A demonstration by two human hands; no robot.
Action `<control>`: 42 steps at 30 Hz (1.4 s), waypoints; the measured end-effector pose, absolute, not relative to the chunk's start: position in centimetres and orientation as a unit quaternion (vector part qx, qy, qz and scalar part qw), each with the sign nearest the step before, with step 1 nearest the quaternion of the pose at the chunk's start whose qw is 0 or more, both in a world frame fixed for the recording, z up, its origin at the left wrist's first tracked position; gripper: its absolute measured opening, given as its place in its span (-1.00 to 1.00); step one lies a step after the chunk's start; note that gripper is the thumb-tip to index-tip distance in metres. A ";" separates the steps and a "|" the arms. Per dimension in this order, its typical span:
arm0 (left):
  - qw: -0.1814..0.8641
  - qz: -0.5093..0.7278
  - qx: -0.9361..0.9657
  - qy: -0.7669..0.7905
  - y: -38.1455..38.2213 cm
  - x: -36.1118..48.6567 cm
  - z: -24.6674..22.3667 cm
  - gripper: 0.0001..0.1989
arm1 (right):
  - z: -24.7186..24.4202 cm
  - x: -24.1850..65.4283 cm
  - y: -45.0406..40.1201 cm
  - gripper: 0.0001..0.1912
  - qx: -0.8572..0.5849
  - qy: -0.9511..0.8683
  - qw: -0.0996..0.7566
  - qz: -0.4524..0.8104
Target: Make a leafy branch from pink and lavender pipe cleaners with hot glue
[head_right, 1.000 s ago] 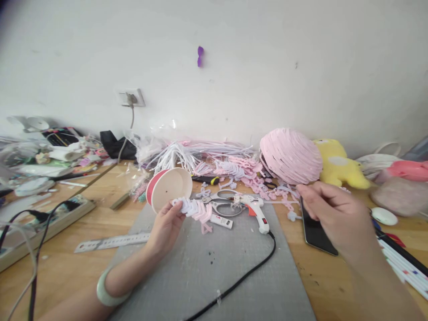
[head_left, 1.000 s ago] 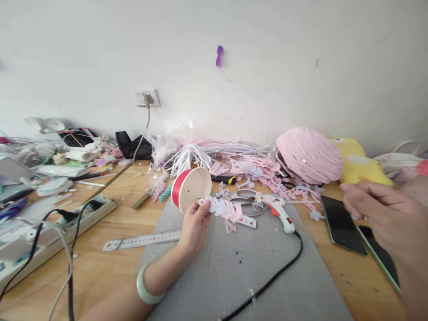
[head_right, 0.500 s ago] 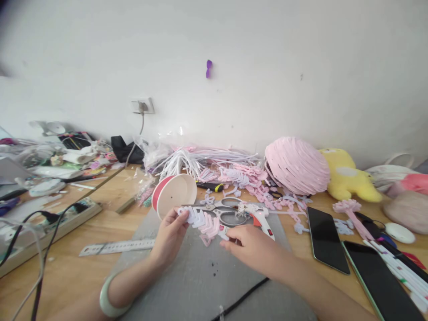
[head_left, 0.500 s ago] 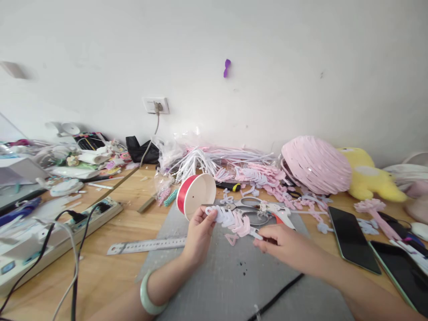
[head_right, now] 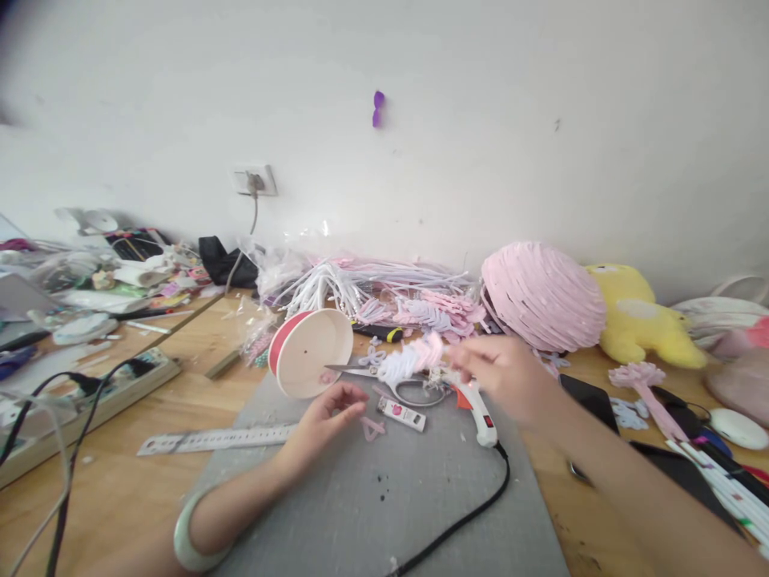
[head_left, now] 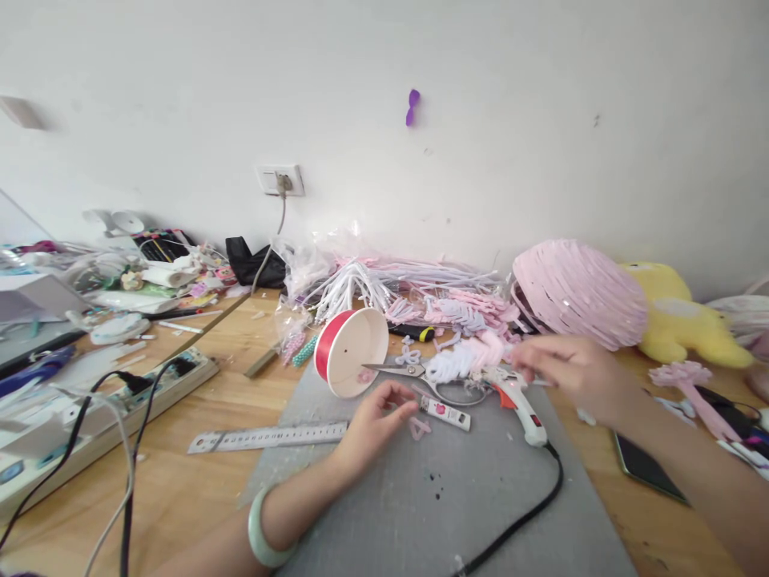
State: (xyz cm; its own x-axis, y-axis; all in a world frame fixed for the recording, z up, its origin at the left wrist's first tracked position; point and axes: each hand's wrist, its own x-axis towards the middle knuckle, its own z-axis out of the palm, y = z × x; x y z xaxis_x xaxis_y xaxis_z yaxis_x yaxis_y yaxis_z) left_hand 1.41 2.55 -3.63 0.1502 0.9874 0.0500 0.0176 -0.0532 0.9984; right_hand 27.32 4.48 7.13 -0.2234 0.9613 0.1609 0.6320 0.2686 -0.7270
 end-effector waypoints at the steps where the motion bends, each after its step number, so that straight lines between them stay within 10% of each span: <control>1: 0.500 0.435 0.593 0.457 2.5 1.3 -3.5 -0.79 | 8.2 27.8 5.5 -0.62 -0.554 -0.714 0.335 0.268; 9: 0.238 0.139 0.849 0.451 2.2 1.3 -3.2 -0.73 | 11.1 29.6 12.0 -0.76 -0.525 -0.598 0.504 0.336; 28: 0.221 0.429 0.762 0.432 2.4 1.2 -3.2 -0.73 | 16.4 25.5 11.0 -0.75 -0.387 -0.623 0.565 0.379; 34: 0.428 0.642 0.517 0.371 3.7 2.6 -0.3 -0.59 | 16.5 24.9 9.8 -0.77 -0.376 -0.649 0.526 0.401; 42: 0.718 0.609 0.248 0.229 5.2 3.0 2.3 -0.54 | 17.0 25.0 8.4 -0.78 -0.378 -0.667 0.498 0.405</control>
State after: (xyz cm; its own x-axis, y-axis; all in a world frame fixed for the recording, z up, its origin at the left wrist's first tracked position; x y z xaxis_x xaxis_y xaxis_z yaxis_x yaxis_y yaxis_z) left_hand 2.97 5.18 2.32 0.1534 0.9878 -0.0272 -0.7606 0.1356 0.6349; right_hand 25.00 8.44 17.00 -0.2184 0.9080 0.3575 0.1013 0.3855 -0.9171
